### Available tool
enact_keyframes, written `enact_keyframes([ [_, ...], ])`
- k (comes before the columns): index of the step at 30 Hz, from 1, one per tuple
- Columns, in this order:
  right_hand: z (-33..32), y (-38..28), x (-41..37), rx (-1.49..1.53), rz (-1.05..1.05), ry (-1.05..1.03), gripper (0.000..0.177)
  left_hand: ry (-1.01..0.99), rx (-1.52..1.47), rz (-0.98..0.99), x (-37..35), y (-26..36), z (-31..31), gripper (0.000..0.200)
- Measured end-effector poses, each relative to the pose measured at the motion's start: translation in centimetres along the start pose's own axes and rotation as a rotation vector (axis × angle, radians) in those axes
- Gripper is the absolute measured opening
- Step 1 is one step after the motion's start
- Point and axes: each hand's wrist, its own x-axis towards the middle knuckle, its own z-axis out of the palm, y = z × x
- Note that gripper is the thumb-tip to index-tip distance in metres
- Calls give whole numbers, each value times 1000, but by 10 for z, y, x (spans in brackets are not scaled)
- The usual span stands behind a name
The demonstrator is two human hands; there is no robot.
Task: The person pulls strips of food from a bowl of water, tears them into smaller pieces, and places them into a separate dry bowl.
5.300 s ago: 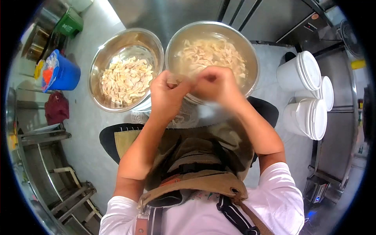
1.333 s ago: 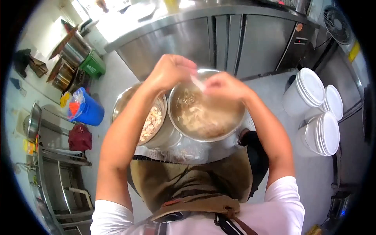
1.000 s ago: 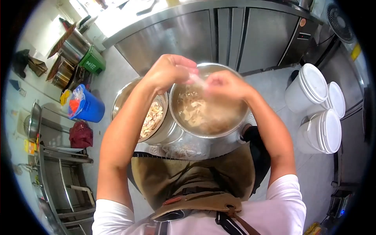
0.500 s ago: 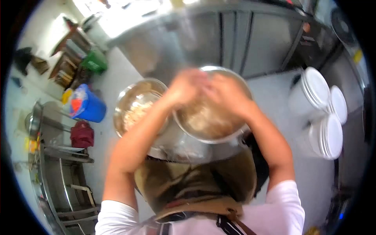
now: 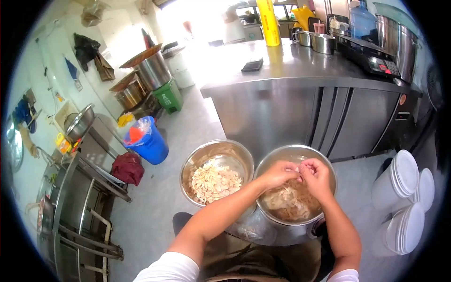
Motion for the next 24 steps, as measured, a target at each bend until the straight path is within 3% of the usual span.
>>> enact_keyframes([
  [4,-22,14,-3,-37,-17,-31,15,10,-41,-60,-6,-12,2,18],
  [6,-33,5,-8,-36,155,-136,19,-14,-60,-116,-8,-12,2,17],
  [12,-45,-13,-15,-100,233,-482,19,-188,392,-154,-6,9,6,16],
  [15,-53,-6,-9,-372,181,-587,19,-272,486,-127,-5,19,12,18],
  [19,-53,-1,-7,-474,121,-609,19,-304,808,-65,-5,36,22,19],
  [24,-54,7,-5,-320,180,-626,19,-288,914,25,-3,33,21,17],
])
